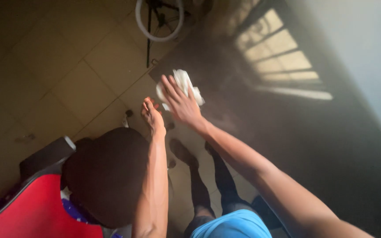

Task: Wiping a dark wooden desk surface with a white cloth.

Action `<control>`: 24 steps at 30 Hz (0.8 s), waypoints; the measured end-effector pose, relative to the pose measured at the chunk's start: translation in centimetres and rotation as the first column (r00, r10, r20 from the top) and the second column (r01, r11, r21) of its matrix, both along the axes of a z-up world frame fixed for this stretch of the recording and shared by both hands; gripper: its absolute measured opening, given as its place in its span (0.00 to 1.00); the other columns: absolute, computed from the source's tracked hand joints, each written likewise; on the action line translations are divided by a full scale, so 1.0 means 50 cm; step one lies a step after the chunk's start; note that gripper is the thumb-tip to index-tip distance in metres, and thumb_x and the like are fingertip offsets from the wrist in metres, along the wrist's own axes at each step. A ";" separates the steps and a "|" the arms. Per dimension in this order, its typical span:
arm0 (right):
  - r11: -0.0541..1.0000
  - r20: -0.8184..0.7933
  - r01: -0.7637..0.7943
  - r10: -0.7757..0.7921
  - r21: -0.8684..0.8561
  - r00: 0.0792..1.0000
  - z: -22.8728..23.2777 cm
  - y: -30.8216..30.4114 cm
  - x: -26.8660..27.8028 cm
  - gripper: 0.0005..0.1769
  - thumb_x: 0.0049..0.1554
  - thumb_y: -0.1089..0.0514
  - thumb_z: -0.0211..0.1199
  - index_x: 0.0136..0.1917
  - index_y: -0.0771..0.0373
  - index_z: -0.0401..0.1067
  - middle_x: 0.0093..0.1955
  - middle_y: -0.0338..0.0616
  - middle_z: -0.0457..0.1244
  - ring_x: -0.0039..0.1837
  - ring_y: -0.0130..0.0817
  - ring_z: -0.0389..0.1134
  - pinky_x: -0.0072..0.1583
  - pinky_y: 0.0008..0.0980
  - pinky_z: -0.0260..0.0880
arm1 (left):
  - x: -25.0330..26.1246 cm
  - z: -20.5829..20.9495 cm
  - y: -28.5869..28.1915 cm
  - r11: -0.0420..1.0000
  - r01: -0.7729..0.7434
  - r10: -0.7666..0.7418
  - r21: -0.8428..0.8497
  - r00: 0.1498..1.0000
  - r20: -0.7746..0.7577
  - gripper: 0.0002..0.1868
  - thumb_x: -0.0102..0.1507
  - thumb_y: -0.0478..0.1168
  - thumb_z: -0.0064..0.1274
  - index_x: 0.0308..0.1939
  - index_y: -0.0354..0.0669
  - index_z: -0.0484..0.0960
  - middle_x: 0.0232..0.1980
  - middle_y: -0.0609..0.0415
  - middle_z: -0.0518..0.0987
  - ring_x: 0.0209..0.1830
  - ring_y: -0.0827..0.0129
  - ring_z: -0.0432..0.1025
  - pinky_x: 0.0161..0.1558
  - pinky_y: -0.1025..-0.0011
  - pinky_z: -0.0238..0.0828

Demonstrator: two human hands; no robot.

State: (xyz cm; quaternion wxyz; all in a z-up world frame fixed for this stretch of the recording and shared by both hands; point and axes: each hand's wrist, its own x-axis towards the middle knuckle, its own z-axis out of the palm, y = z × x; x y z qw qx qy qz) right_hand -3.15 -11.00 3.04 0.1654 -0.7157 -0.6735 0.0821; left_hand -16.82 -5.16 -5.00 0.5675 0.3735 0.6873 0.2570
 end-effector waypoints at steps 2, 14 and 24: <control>0.997 0.023 0.002 0.000 -0.083 1.000 0.012 -0.106 0.004 0.44 0.52 0.56 0.62 0.80 0.59 0.57 0.88 0.47 0.36 0.87 0.42 0.39 0.75 0.61 0.51 | 0.041 -0.004 0.005 0.999 0.028 -0.029 -0.034 0.999 -0.020 0.35 0.69 0.65 0.34 0.65 0.42 0.74 0.65 0.52 0.75 0.57 0.63 0.74 0.49 0.60 0.71; 0.880 0.001 0.474 -0.474 -0.040 0.881 -0.027 -0.376 0.059 0.39 0.61 0.46 0.59 0.80 0.63 0.54 0.87 0.58 0.38 0.87 0.55 0.38 0.75 0.64 0.50 | 0.176 -0.041 -0.037 0.990 -0.141 0.121 -0.026 0.915 -0.385 0.39 0.72 0.65 0.29 0.58 0.29 0.76 0.62 0.32 0.74 0.62 0.43 0.71 0.57 0.39 0.59; 0.811 0.055 0.580 -0.577 -0.075 0.815 -0.053 -0.014 0.291 0.48 0.63 0.38 0.58 0.86 0.62 0.45 0.89 0.49 0.31 0.88 0.52 0.30 0.75 0.72 0.46 | 0.243 -0.043 -0.034 0.991 -0.089 0.130 0.095 0.669 -0.732 0.29 0.75 0.51 0.32 0.38 0.32 0.82 0.35 0.35 0.84 0.35 0.45 0.79 0.35 0.53 0.75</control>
